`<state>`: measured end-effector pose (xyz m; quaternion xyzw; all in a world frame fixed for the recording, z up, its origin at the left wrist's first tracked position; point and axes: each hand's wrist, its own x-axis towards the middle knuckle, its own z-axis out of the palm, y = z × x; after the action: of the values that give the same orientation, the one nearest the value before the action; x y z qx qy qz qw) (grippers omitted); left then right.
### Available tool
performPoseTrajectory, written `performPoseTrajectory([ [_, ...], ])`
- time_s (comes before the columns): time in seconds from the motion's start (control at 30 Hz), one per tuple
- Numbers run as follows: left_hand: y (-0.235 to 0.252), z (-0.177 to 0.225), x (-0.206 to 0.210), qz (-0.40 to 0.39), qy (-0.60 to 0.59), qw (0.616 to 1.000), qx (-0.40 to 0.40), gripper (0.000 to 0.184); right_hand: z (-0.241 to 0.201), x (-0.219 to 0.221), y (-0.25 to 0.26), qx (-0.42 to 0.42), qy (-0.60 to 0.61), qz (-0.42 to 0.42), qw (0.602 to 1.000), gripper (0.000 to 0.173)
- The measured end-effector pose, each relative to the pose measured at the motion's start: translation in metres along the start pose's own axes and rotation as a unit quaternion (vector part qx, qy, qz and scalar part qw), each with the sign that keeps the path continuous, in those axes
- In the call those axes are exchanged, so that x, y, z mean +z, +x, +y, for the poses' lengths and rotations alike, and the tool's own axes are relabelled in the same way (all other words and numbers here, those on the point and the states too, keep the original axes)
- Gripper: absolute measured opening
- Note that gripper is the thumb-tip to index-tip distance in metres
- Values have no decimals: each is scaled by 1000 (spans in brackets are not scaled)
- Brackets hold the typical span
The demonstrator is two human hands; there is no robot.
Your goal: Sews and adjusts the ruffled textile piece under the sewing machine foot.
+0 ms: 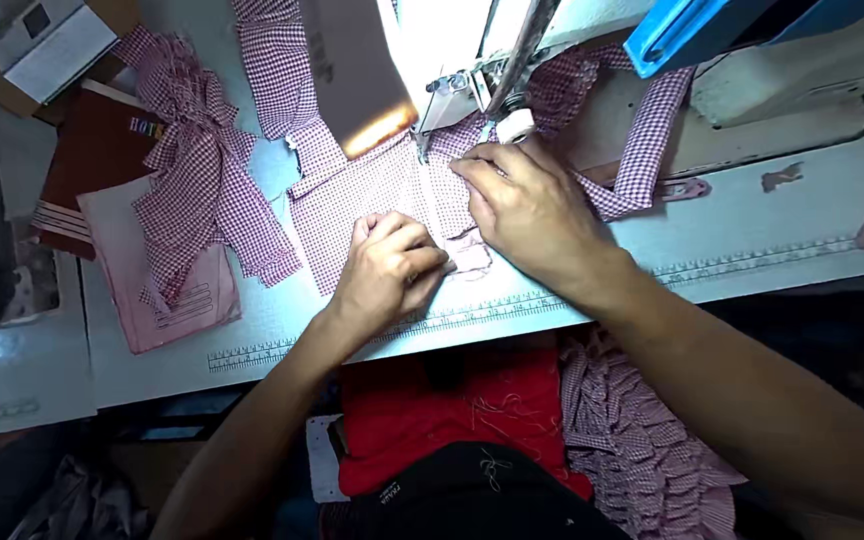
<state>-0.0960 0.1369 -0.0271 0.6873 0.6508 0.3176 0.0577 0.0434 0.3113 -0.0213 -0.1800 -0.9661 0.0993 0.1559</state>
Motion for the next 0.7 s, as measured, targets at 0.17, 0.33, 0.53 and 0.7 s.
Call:
performPoseTrajectory([
  [0.17, 23, -24, -2, 11, -3, 1000, -9, 16, 6, 2, 20, 39, -25, -6, 999, 34],
  [0.33, 43, -47, -8, 7, 5, 1000, -29, 19, 13, 14, 38, 44, -46, 52, 997, 31],
  [0.53, 56, -68, -12, 8, 44, 999, -15, 24, 6, 10, 30, 53, -9, 93, 994, 31],
  [0.7, 56, -75, -22, -16, 29, 999, 20, 26, 37, -67, -68, 45, 41, 245, 968, 27],
])
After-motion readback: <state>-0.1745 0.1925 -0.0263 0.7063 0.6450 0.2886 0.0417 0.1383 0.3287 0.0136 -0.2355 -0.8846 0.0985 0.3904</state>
